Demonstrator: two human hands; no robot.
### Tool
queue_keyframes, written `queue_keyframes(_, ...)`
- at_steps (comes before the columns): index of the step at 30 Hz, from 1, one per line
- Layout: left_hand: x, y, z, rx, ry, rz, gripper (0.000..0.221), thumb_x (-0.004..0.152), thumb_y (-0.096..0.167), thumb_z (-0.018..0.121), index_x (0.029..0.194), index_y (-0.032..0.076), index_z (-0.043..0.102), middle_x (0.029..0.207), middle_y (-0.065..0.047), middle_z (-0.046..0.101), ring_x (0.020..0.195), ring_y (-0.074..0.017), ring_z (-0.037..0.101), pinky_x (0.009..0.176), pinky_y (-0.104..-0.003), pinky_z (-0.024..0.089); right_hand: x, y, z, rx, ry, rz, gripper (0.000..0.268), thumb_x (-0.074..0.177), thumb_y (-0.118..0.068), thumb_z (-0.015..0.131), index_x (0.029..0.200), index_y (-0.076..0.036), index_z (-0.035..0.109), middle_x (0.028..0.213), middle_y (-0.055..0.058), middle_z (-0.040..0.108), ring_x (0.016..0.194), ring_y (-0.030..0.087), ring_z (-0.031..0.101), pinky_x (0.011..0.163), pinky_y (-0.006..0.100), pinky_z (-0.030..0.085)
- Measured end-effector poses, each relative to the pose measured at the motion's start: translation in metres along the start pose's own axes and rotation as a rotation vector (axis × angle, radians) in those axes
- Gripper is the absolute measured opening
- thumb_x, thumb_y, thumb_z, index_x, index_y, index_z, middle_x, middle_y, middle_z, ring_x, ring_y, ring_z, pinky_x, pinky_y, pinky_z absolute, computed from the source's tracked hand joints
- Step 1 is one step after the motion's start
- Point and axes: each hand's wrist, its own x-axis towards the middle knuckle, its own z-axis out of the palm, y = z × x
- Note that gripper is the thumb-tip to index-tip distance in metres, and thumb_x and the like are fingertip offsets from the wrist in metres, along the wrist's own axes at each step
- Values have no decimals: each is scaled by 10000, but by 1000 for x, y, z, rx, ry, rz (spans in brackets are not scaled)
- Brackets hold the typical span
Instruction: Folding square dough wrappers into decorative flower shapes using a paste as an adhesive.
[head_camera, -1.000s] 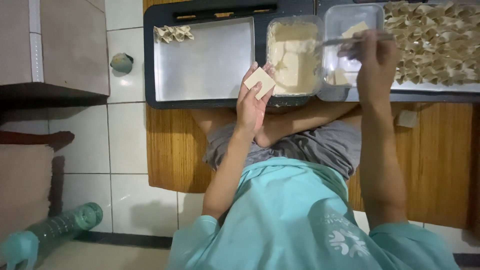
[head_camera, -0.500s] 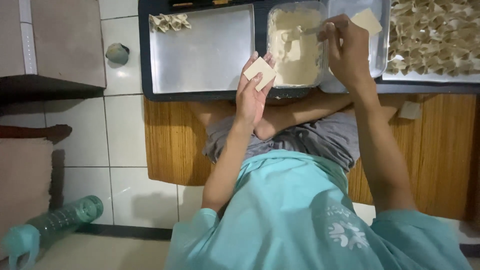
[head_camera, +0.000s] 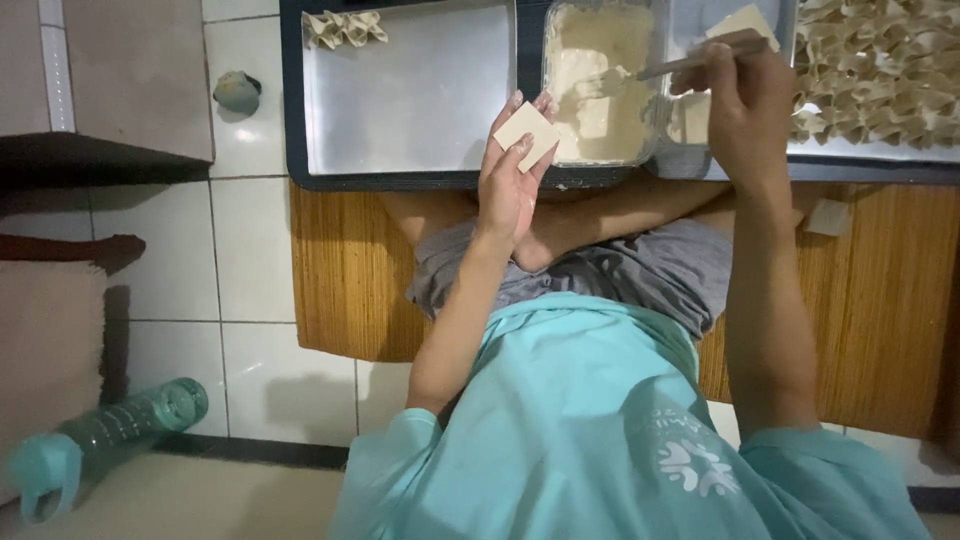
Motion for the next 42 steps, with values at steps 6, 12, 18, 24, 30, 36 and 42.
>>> queue_keyframes(6, -2, 4, 3, -29, -9, -13, 621, 1003, -34, 411, 1605, 55, 293, 1589, -210, 431, 1452, -278, 459, 1146, -361, 448, -10, -31, -15, 32, 116, -35, 111, 1257, 22, 437, 1242, 108, 505, 1087, 225, 594, 960, 316, 648, 928, 404, 557)
queue_keyframes(12, 0, 7, 5, -28, 19, -41, 611, 1000, 2, 427, 1595, 59, 305, 1589, -199, 435, 1446, -287, 459, 1158, -379, 422, -9, -58, -23, 1, 161, -81, 161, 1285, -44, 421, 1269, 98, 496, 1068, 236, 598, 948, 331, 655, 934, 416, 558)
queue_keyframes(18, 1, 7, 6, -53, 15, -37, 567, 1009, 34, 435, 1567, 41, 337, 1553, -216, 466, 1415, -305, 489, 1175, -416, 430, -4, -65, -33, 48, 204, -97, 128, 1267, -38, 422, 1223, 67, 481, 1017, 167, 520, 926, 315, 651, 925, 429, 595)
queue_keyframes(24, 7, 6, 10, -121, -28, -62, 474, 1089, 159, 421, 1528, -20, 401, 1499, -213, 512, 1325, -299, 549, 1117, -411, 485, -4, -76, -41, 107, 252, -89, 116, 1269, -100, 443, 1251, 3, 494, 1075, 157, 570, 942, 299, 660, 956, 419, 631)
queue_keyframes(30, 16, 6, 22, -224, -108, -164, 477, 1118, 192, 388, 1551, -8, 388, 1533, -199, 499, 1412, -322, 500, 1146, -435, 469, -11, -83, -40, 133, 205, -93, 81, 1302, -107, 408, 1256, -49, 442, 1052, 130, 527, 950, 279, 623, 974, 442, 629)
queue_keyframes(36, 12, 7, 20, -387, -225, -129, 441, 1161, 200, 425, 1537, -31, 412, 1493, -217, 517, 1341, -324, 562, 1186, -452, 484, -20, -79, -17, 221, 115, -59, 145, 1276, -85, 402, 1267, 44, 468, 1113, 181, 527, 958, 320, 631, 979, 460, 627)
queue_keyframes(42, 9, 5, 16, -364, -248, -77, 450, 1169, 202, 423, 1567, -6, 390, 1478, -207, 549, 1299, -284, 609, 1168, -421, 503, -24, -78, 0, 201, 66, -80, 154, 1265, -113, 423, 1244, 33, 470, 1099, 199, 569, 943, 305, 641, 935, 421, 606)
